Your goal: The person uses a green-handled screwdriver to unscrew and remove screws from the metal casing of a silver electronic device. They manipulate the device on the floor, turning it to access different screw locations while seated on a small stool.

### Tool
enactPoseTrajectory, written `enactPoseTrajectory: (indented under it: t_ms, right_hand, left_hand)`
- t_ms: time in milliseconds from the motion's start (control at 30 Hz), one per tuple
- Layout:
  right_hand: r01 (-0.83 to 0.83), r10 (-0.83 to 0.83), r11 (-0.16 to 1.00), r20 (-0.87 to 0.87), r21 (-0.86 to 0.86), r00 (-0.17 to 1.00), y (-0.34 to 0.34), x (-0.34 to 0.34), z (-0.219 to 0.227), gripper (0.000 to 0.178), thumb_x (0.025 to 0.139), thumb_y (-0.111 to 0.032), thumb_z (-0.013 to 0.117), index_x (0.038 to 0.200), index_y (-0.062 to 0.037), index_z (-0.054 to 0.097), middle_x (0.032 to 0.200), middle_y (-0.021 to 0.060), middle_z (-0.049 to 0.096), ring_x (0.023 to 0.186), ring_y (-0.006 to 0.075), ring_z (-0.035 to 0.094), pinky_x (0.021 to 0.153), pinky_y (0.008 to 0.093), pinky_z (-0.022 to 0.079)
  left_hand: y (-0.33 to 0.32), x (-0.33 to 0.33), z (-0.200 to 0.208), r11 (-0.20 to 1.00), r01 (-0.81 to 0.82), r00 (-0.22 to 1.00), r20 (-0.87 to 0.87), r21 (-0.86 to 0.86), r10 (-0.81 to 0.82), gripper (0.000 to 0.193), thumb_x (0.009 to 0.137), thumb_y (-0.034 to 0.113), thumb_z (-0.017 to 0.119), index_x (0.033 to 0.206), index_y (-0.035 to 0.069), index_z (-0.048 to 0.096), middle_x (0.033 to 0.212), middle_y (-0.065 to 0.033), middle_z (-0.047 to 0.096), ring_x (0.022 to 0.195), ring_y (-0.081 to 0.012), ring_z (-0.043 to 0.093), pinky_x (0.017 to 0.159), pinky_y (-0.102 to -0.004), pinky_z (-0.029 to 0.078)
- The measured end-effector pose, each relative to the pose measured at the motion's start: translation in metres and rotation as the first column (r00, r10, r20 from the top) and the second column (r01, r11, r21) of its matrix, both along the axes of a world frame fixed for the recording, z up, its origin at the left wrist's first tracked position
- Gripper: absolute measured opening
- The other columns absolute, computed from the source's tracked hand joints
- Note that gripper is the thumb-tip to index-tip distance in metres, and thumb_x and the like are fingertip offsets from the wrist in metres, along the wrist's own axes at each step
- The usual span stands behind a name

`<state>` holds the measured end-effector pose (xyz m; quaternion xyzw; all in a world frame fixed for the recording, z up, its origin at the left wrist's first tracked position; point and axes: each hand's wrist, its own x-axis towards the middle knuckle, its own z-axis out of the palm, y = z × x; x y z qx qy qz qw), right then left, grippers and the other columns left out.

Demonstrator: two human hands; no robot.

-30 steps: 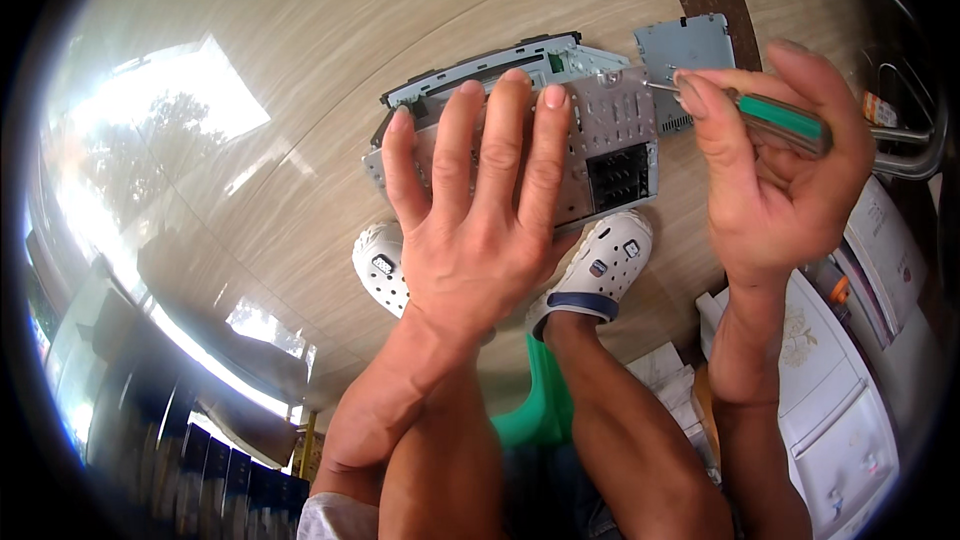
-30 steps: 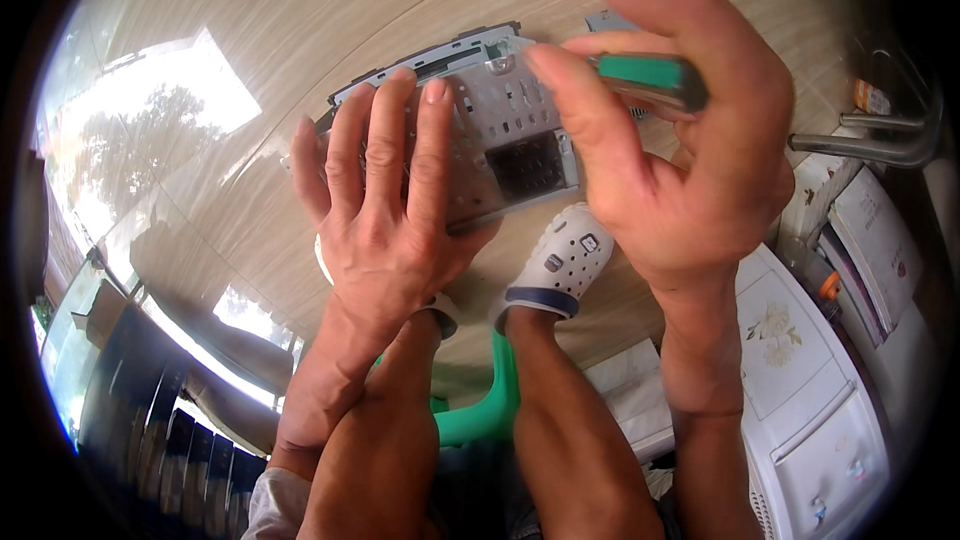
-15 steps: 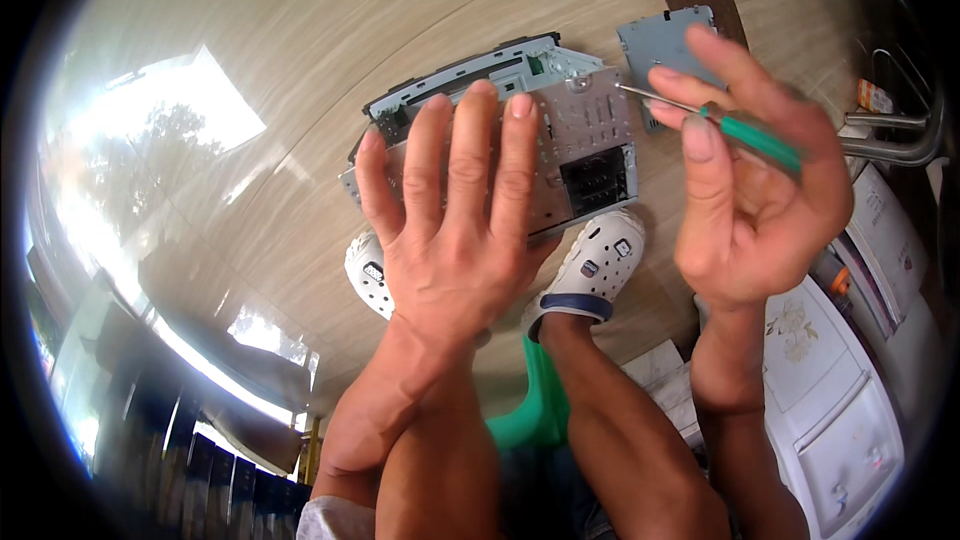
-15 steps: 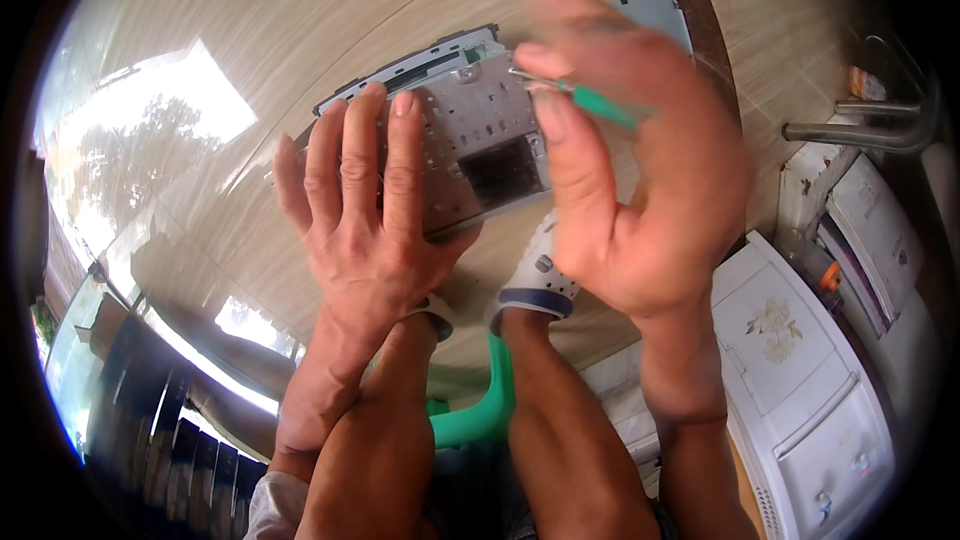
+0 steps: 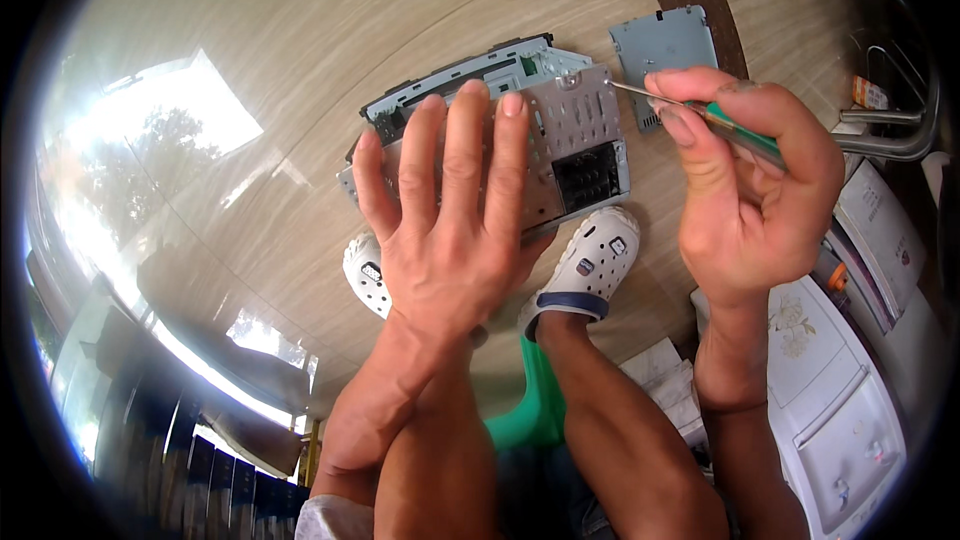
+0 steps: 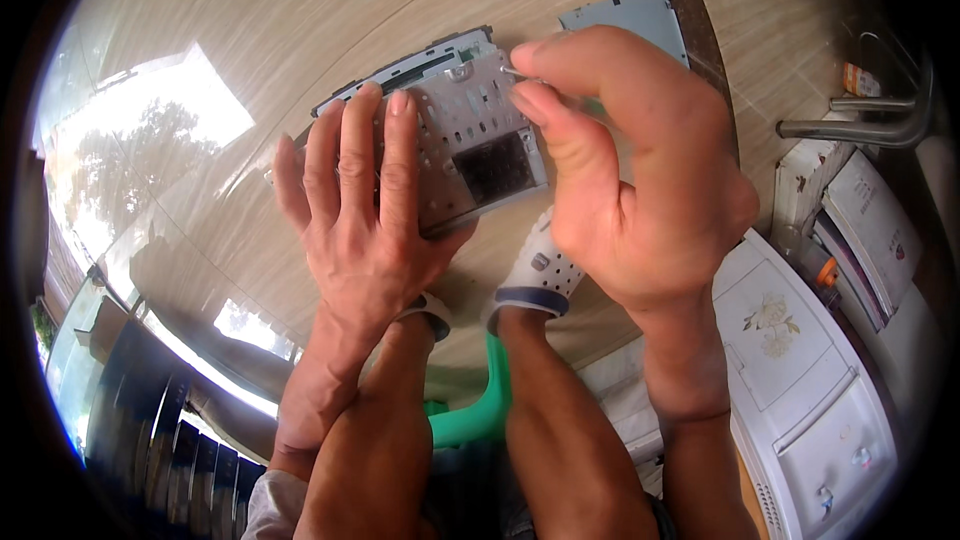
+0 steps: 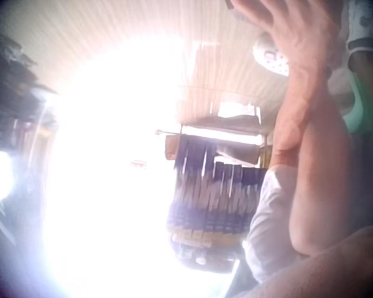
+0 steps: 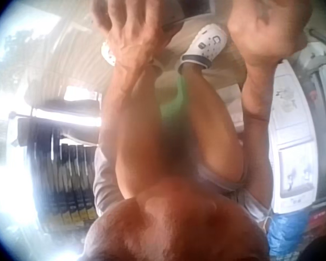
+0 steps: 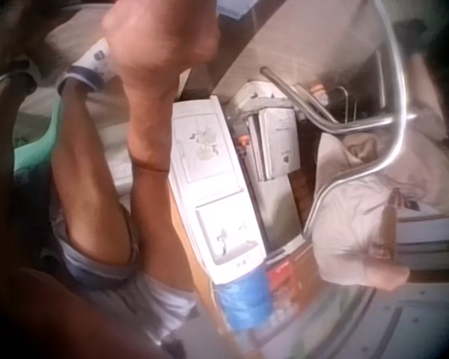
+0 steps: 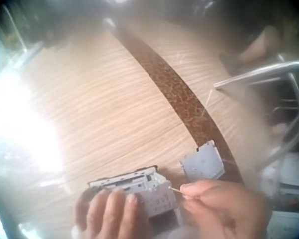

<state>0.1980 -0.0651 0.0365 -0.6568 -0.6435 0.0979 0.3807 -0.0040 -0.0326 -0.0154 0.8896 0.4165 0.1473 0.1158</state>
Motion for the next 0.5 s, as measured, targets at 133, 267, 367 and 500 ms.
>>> enactPoseTrajectory:
  t_ms: [133,267,367,500]
  right_hand:
    - [-0.017,0.018,1.0,-0.012,0.019,1.0,0.0036,-0.0008,0.0016,0.034,0.094,0.017,0.066,0.121,0.005,0.049,0.104,0.0272,0.072,0.093,0.0288,0.075,0.087,0.0387,0.064]
    - [0.0,0.0,1.0,-0.018,0.013,1.0,0.0059,0.0019,0.0011,0.035,0.093,0.018,0.068,0.12,0.0043,0.048,0.103,0.0269,0.072,0.092,0.0275,0.075,0.086,0.037,0.064]
    - [0.009,-0.008,1.0,-0.038,0.01,0.999,0.004,0.0023,0.0,0.036,0.093,0.017,0.069,0.119,0.004,0.049,0.102,0.0261,0.072,0.091,0.0263,0.075,0.086,0.0359,0.064]
    - [0.044,-0.045,0.999,-0.05,-0.017,0.998,0.0037,-0.0001,0.0048,0.037,0.091,0.017,0.071,0.118,0.0038,0.05,0.102,0.0254,0.072,0.091,0.0245,0.075,0.085,0.0343,0.064]
  left_hand:
    - [0.0016,0.0005,0.0003,1.0,-0.008,1.0,0.009,-0.005,0.008,0.101,0.061,0.039,0.089,0.152,0.009,0.056,0.149,-0.0147,0.058,0.137,-0.0349,0.052,0.122,-0.0582,0.024]
    - [0.001,-0.0005,-0.0001,1.0,-0.009,1.0,0.014,-0.002,0.009,0.102,0.06,0.038,0.09,0.152,0.009,0.056,0.149,-0.0148,0.058,0.138,-0.0348,0.052,0.122,-0.0581,0.024]
    - [0.0011,0.0001,-0.0004,1.0,-0.016,1.0,0.013,-0.014,0.017,0.104,0.057,0.035,0.091,0.152,0.009,0.056,0.149,-0.0148,0.058,0.138,-0.0347,0.052,0.122,-0.058,0.024]
    - [0.0007,0.0007,-0.0004,1.0,-0.015,1.0,0.025,-0.015,0.016,0.105,0.055,0.034,0.092,0.152,0.009,0.056,0.149,-0.0148,0.058,0.138,-0.0346,0.051,0.122,-0.0581,0.024]
